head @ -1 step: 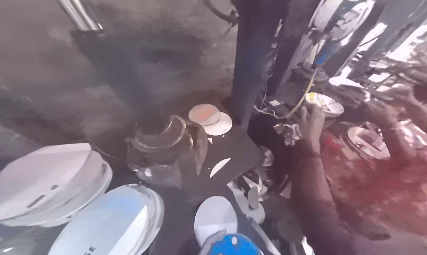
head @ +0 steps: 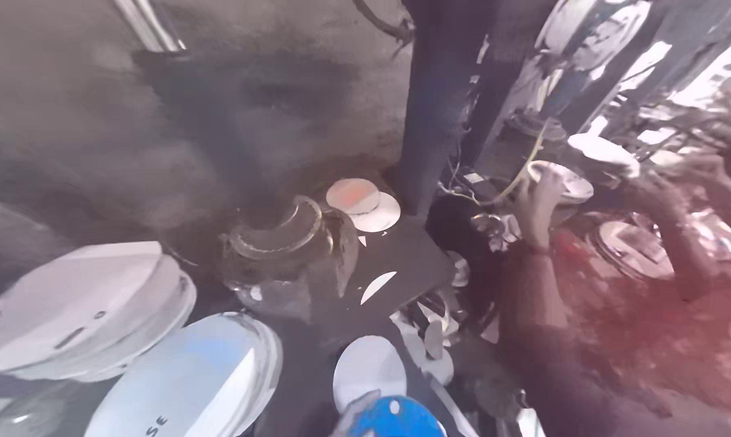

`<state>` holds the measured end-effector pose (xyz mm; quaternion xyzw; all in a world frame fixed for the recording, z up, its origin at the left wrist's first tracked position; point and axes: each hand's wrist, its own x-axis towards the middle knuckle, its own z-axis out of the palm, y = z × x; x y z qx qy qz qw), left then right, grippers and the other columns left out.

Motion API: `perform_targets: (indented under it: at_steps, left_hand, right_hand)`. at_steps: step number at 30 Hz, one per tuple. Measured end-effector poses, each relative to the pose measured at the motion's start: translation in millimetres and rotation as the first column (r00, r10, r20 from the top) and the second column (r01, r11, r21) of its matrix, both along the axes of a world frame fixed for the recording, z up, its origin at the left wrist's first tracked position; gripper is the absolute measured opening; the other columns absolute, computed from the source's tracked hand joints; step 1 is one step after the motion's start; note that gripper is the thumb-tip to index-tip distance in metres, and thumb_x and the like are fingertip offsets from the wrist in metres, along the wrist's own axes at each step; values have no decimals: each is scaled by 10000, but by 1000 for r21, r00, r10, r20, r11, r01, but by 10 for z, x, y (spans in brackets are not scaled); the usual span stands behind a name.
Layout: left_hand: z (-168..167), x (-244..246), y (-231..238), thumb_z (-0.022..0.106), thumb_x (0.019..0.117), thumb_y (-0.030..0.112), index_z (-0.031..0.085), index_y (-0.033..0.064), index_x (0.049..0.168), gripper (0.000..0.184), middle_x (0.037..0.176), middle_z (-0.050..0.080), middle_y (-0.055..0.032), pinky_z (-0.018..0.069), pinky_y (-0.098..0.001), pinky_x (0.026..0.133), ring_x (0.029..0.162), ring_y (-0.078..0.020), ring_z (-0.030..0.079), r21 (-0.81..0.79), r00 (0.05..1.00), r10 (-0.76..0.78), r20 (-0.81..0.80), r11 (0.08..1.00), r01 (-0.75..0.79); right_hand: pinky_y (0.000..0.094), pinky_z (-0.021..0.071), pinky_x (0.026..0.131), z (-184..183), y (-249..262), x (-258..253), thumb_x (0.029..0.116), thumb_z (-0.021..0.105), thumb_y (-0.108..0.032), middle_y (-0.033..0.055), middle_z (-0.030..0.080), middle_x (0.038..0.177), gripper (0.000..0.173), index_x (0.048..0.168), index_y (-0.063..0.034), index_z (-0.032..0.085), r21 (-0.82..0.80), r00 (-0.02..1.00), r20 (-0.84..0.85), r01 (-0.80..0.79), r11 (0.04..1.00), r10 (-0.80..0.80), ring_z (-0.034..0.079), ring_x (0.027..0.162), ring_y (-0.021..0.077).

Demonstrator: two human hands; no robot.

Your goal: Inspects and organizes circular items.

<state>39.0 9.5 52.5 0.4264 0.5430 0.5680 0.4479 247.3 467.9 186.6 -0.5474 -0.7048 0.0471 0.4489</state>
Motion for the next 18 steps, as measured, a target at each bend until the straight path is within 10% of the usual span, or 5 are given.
perform_targets:
  at_steps: [5, 10, 13, 15, 18]
  left_hand:
    - [-232, -419, -204, 501, 999, 46, 473, -105, 1366, 398, 1318, 619, -92, 537, -311, 995, 1124, -78, 636, 14, 966, 255, 39, 967, -255]
    - [-640, -527, -316, 499, 993, 51, 458, -104, 1398, 436, 1305, 606, -154, 553, -305, 915, 1060, -113, 646, -97, 893, 448, 45, 891, -443]
    - [-678, -516, -245, 521, 1003, 62, 494, -97, 1385, 415, 1334, 608, -169, 547, -291, 946, 1097, -111, 648, -62, 877, 480, 5, 876, -479]
    - [-609, -488, -214, 508, 982, 46, 513, -77, 1380, 417, 1360, 593, -159, 525, -299, 999, 1156, -106, 624, -54, 879, 477, -21, 877, -477]
    - [-558, -482, -220, 496, 967, 25, 516, -112, 1362, 418, 1380, 575, -193, 475, -302, 1068, 1237, -119, 581, -20, 875, 478, -73, 877, -480]
  right_hand:
    - [535, 491, 976, 250, 1121, -212, 1108, 419, -354, 278, 654, 1207, 488, 1255, 62, 627, -280, 994, -38, -112, 953, 106, 642, 1107, 377]
    - [686, 437, 932, 208, 1133, -301, 1091, 436, -421, 356, 663, 1106, 580, 1086, 102, 685, -189, 996, 86, 20, 982, -4, 632, 1079, 518]
    - [447, 457, 959, 458, 663, -305, 1128, 381, -263, 220, 640, 1100, 440, 1152, 100, 626, -354, 999, -5, -42, 934, 43, 601, 1016, 273]
    - [120, 424, 493, -121, 895, -94, 1081, 428, -155, 46, 559, 681, 355, 862, 86, 572, 465, 878, -67, -393, 793, 475, 527, 573, -25]
    - [237, 458, 913, 472, -170, -367, 1117, 325, -110, 133, 557, 1103, 357, 1362, 112, 459, -302, 797, -602, -170, 938, -49, 532, 909, 73]
